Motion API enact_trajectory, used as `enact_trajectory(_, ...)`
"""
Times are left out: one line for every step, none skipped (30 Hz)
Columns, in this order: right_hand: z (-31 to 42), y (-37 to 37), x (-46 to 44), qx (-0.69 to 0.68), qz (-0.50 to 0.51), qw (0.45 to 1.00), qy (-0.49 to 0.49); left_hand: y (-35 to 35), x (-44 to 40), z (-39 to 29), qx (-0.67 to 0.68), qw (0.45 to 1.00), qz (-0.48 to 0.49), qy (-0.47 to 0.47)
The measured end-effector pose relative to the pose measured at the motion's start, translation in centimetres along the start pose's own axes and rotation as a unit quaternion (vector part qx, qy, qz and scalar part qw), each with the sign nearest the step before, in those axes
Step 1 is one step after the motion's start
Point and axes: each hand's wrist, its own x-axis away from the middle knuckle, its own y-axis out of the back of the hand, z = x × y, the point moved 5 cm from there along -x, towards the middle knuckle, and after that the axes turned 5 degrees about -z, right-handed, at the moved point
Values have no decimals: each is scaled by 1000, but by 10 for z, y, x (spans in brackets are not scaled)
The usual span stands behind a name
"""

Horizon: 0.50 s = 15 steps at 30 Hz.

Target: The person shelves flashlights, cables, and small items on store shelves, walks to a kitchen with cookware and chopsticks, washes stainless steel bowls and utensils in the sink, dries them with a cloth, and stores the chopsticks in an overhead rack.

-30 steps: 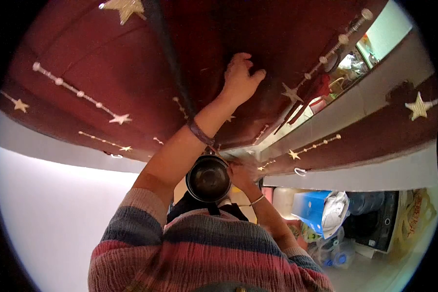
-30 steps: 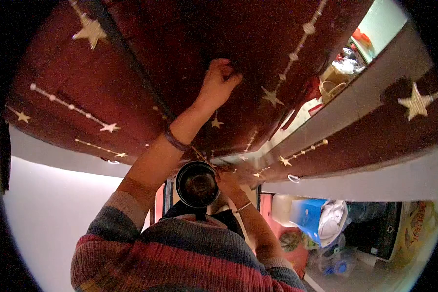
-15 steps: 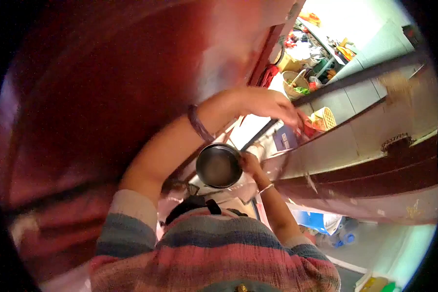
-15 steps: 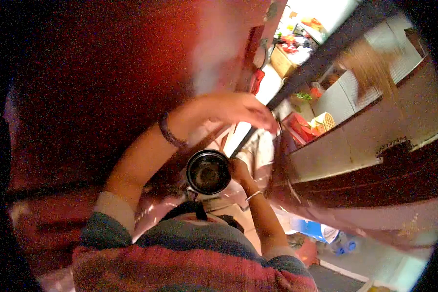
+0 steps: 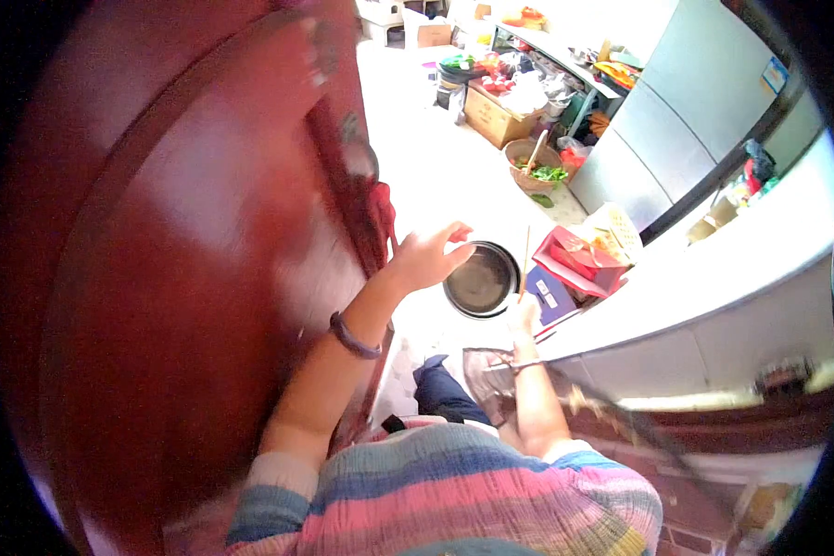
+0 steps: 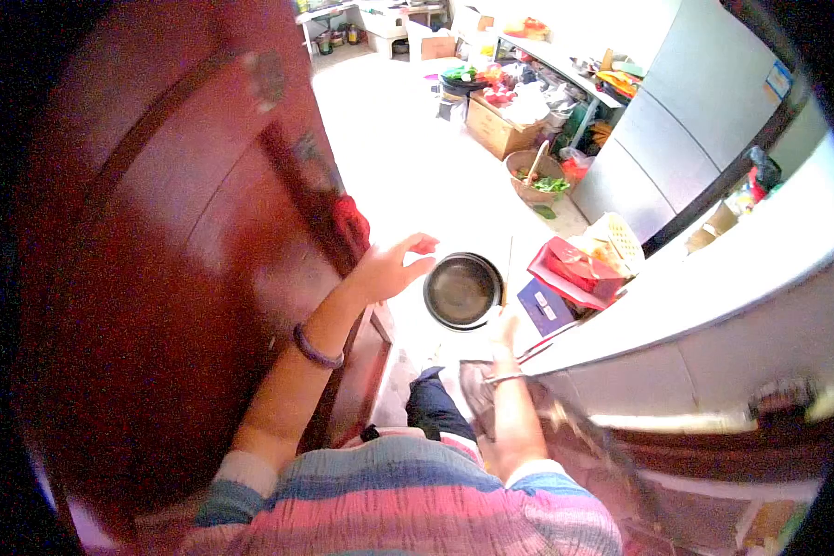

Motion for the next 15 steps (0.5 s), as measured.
enact_trajectory(-2, -6, -18, -10, 1, 1000, -13, -1, -13, 34, -58, 998, -22, -9)
enact_trajectory(-11, -17, -33, -16, 4, 999, -30, 1, -27, 59, -115, 993, -39, -16)
enact_trajectory(-35, -35, -45, 3, 3, 999, -34, -4, -37, 94, -163, 986, -43, 19)
enact_trajectory(-47, -51, -60, 2, -3, 1000, -26, -6, -48, 124, -210, 975, -43, 54)
enact_trajectory(-49, -68, -76, 15, -2, 1000, -22, -5, -65, 158, -268, 961, -29, 68)
enact_trajectory(-53, -82, -87, 32, 4, 999, -21, -8, -72, 191, -322, 943, -10, 87)
enact_trajectory(-58, -101, -101, 20, 34, 998, -46, -11, -75, 235, -354, 929, 21, 108)
enact_trajectory(-56, -115, -115, 20, 54, 997, -47, -12, -74, 277, -388, 912, 49, 123)
enact_trajectory(-51, -130, -130, 17, 72, 996, -47, -14, -70, 313, -455, 871, 88, 163)
enact_trajectory(-40, -141, -146, 11, 91, 995, -47, -9, -63, 330, -521, 820, 125, 202)
enact_trajectory(-31, -157, -160, 5, 106, 994, -36, -3, -55, 337, -500, 823, 139, 231)
enact_trajectory(-20, -179, -179, 2, 123, 992, -22, 2, -53, 348, -474, 827, 152, 263)
enact_trajectory(-14, -197, -195, -6, 147, 989, -19, 11, -42, 358, -457, 808, 166, 332)
enact_trajectory(5, -212, -213, -26, 154, 988, -12, 23, -31, 374, -437, 787, 180, 398)
enact_trajectory(24, -229, -233, -40, 181, 982, -17, 26, -14, 395, -443, 759, 219, 425)
